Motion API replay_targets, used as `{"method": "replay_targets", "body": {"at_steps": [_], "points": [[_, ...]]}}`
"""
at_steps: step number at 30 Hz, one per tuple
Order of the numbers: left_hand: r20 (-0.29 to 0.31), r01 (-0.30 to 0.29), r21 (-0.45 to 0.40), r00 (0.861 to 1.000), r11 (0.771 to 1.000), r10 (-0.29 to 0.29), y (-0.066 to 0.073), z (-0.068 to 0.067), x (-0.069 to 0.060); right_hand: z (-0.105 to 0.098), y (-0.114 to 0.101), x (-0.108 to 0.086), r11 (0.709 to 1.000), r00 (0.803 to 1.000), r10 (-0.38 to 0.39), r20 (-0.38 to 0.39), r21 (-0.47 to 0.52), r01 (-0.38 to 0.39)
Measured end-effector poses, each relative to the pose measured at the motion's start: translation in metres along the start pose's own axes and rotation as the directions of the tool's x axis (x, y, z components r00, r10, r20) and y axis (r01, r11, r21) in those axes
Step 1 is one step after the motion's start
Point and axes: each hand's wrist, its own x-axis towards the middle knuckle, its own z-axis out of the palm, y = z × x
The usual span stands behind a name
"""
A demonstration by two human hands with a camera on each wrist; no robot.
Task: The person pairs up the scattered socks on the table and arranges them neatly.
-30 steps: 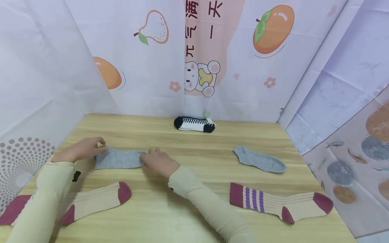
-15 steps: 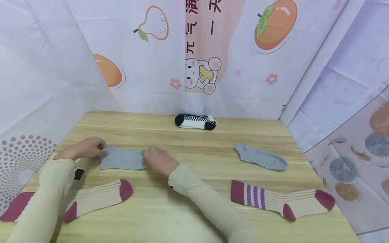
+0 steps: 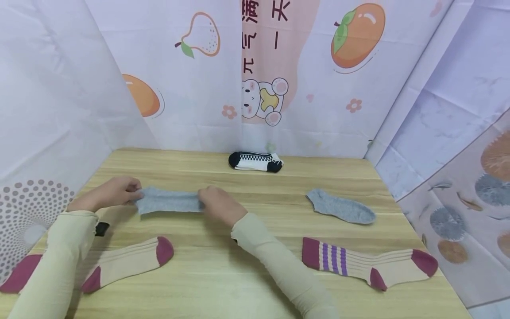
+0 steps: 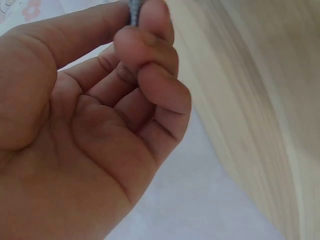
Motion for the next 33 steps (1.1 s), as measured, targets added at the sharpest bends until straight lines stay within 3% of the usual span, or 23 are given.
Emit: {"method": "replay_targets", "body": {"at_steps": [3,11,18,27,33], "points": [[-0.013,-0.013,-0.023,1.0,1.0,0.013,0.008,0.001,-0.001,-0.004,0.006,-0.008,0.999,1.0,0.031,-0.001,0.007,-0.031],[-0.079,-0.079,0.034,0.994,0.996,0.082,0.038,0.008,0.001,-0.011,0.026,-0.041,0.995,0.995,0.083,-0.05,-0.053,-0.086],[-0.096,-0.198,0.05,0.975,0.979,0.202,0.075,0.022,0.017,-0.02,0.046,-0.075,0.992,0.991,0.104,-0.08,-0.066,-0.109],[-0.088,-0.229,0.074,0.968,0.971,0.235,0.11,0.041,0.034,-0.029,0.068,-0.112,0.985,0.984,0.096,-0.147,-0.13,-0.116],[-0.09,-0.307,0.097,0.945,0.947,0.316,0.128,0.054,0.045,-0.033,0.079,-0.133,0.979,0.979,0.124,-0.159,-0.141,-0.147]]}}
